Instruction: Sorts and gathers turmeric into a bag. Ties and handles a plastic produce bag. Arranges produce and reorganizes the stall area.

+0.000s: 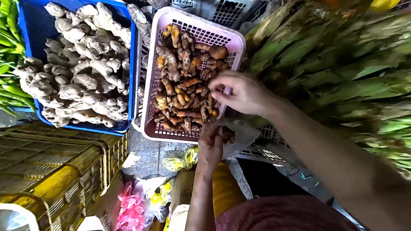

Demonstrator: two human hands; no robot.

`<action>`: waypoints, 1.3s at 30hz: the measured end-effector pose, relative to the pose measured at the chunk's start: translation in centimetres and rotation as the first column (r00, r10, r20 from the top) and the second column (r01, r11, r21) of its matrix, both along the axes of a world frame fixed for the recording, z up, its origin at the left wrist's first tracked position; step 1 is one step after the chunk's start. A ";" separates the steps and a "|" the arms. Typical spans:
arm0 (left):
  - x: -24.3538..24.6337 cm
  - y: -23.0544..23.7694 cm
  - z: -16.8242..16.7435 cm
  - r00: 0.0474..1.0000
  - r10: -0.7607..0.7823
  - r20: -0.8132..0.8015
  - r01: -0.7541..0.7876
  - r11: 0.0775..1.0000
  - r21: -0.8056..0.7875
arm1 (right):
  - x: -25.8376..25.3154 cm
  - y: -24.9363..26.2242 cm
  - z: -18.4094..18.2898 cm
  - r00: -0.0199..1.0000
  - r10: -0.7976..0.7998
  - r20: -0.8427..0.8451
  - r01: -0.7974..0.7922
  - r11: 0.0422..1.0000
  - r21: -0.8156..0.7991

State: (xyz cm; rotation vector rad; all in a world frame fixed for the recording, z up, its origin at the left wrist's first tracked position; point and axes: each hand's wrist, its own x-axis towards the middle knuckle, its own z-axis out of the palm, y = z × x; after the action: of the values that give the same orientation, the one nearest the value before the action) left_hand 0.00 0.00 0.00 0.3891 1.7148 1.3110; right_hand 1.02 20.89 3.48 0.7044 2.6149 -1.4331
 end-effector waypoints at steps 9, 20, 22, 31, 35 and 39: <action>1.4 1.9 1.5 0.874 -0.254 -0.414 0.082 0.917 -0.389 | -8.2 -0.2 -4.0 0.903 -0.154 0.400 0.107 0.985 0.138; 0.4 4.3 0.2 0.809 -0.337 -0.482 0.090 0.881 -0.465 | -2.6 3.5 -3.1 0.986 -0.164 -0.029 0.155 0.967 -0.204; 0.3 5.1 0.5 0.843 -0.317 -0.435 0.076 0.870 -0.487 | -2.1 3.8 -2.5 0.970 -0.237 -0.053 0.223 0.955 -0.193; 0.4 3.8 0.2 0.858 -0.210 -0.468 0.033 0.933 -0.358 | -2.4 5.1 -0.2 0.920 -0.388 -0.050 0.358 0.886 -0.295; 0.8 2.9 0.1 0.865 -0.132 -0.484 0.009 0.968 -0.250 | -2.7 5.3 0.1 0.929 -0.367 0.033 0.363 0.897 -0.252; 1.3 2.5 -0.4 0.869 -0.059 -0.491 -0.032 0.984 -0.175 | -4.6 4.4 -1.8 0.951 -0.198 0.237 0.173 0.977 0.125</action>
State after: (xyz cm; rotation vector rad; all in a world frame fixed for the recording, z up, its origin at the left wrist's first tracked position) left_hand 1.33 2.55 -0.38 0.6770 2.2331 1.0899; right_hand -3.63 25.34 1.68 1.0927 2.4950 -1.1655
